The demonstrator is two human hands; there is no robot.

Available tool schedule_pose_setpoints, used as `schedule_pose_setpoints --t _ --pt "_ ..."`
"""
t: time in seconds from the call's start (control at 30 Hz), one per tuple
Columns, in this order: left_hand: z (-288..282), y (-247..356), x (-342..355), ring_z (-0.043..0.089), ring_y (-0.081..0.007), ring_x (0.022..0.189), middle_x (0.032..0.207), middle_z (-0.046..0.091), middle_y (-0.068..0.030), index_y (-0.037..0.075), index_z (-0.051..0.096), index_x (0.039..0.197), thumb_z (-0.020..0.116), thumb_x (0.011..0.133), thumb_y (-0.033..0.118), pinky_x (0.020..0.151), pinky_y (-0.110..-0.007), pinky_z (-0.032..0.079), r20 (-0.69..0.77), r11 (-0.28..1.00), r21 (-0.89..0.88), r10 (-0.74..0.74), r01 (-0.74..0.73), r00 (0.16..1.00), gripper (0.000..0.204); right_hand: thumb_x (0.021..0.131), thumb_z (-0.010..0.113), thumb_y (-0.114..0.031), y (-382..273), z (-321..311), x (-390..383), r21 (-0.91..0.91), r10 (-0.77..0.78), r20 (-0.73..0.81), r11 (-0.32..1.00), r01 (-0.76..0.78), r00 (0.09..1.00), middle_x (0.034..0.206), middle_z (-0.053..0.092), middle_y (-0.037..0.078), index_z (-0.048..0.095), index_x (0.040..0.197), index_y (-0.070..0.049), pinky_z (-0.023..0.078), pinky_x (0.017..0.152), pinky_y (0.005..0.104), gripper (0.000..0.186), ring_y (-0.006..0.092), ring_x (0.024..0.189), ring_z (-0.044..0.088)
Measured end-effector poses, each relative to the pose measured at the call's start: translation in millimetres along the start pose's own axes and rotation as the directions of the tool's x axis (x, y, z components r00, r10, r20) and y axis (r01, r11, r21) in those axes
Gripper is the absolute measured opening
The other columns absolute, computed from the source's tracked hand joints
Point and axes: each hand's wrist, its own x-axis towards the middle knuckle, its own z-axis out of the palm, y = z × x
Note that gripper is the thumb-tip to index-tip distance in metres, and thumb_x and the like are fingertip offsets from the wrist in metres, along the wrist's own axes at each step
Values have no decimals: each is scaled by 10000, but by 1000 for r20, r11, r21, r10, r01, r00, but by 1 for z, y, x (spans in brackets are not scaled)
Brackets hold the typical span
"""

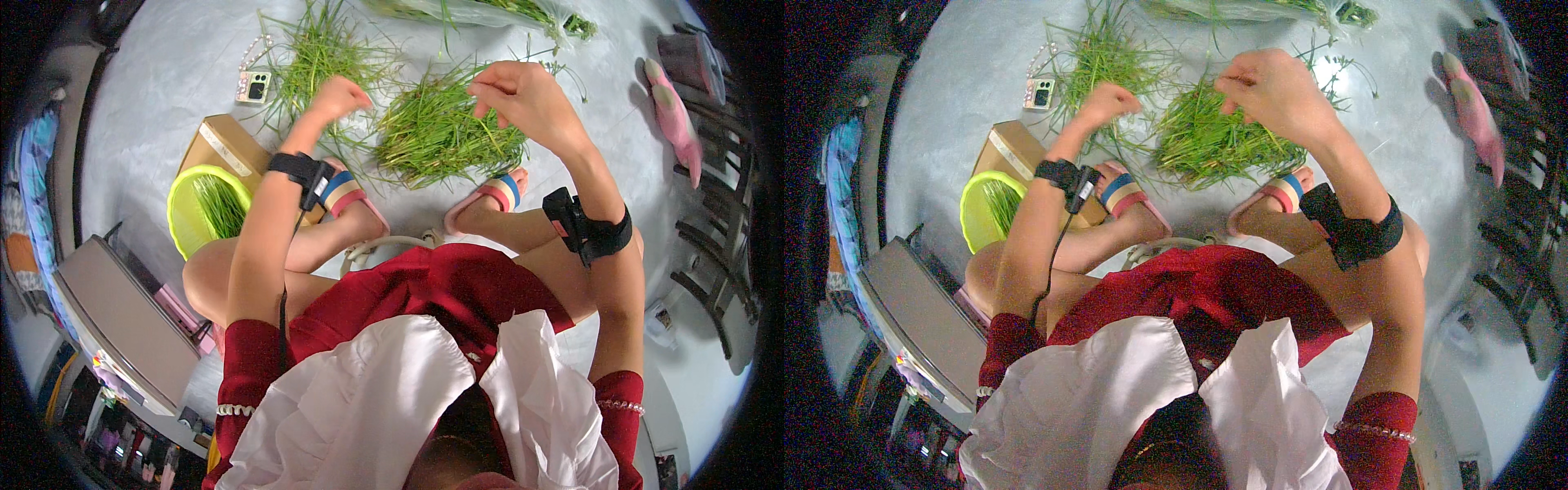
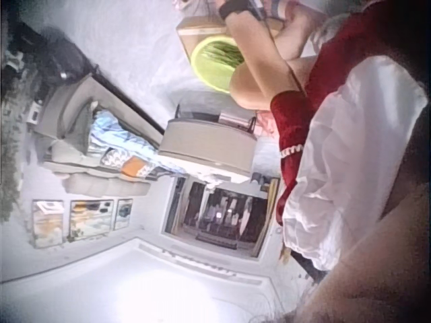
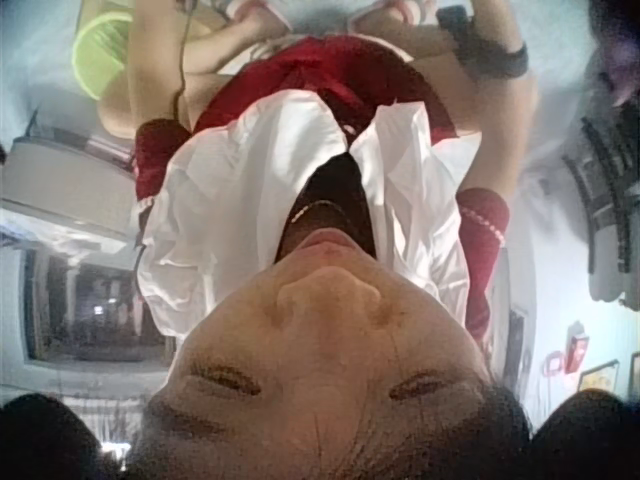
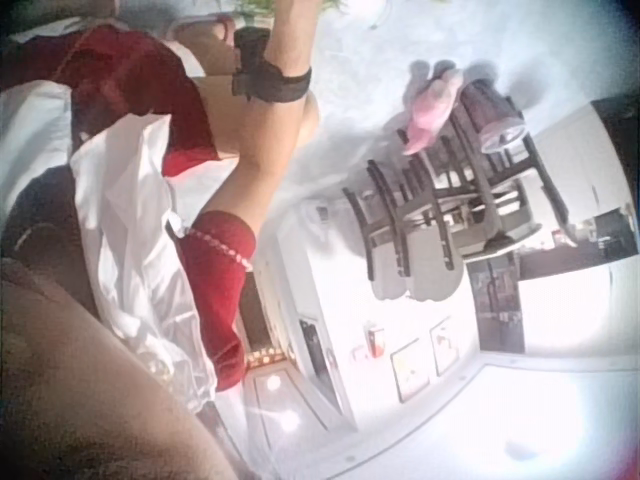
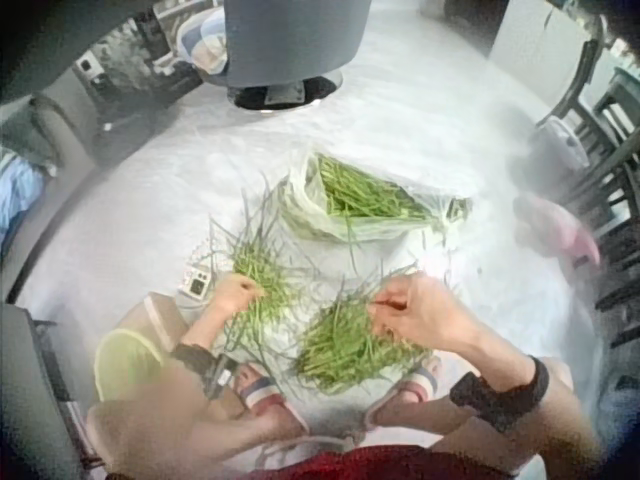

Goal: The person cleans chives by hand, stripping off the outer layers and sorting them into a yellow bowl while sitting on the floor.

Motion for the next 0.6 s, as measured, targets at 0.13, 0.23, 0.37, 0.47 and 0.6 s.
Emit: schedule_pose_setpoints --t 0.13,0.23,0.37,0.47,0.6 --pt "67 22 -7 619 -260 687 733 633 -149 7 651 706 739 587 315 645 -340 484 432 930 350 -52 -114 900 342 782 552 -192 1 -1 -2 -3 -11 -10 1000 11 1000 654 627 65 611 812 2 449 490 250 205 120 501 556" --pt "96 25 -21 619 -309 706 740 625 -181 -30 633 711 758 568 280 640 -370 497 291 899 430 -55 -79 955 363 779 550 -190 1 -2 -5 -3 -21 -14 1000 21 1000 649 628 65 614 812 1 454 494 253 204 122 500 559" --pt "90 20 -21 616 -322 711 738 623 -183 -15 643 728 734 606 206 581 -392 508 194 922 383 -142 58 971 268 770 557 -184 -2 2 -3 -7 -79 -5 997 79 997 647 630 68 620 809 1 461 500 256 199 125 490 561" --pt "54 62 -31 612 -307 732 761 628 -162 59 672 730 709 614 169 649 -373 496 198 930 367 -83 4 977 163 761 565 -179 11 -2 -1 2 -95 16 995 95 995 651 634 63 631 800 -6 464 503 256 188 123 489 563" --pt "17 86 -57 609 -277 725 751 628 -142 66 670 745 681 604 164 683 -337 475 170 933 349 28 -86 985 172 786 574 -176 7 0 -1 23 -74 97 997 72 993 677 623 53 619 864 16 401 468 208 212 75 504 496"
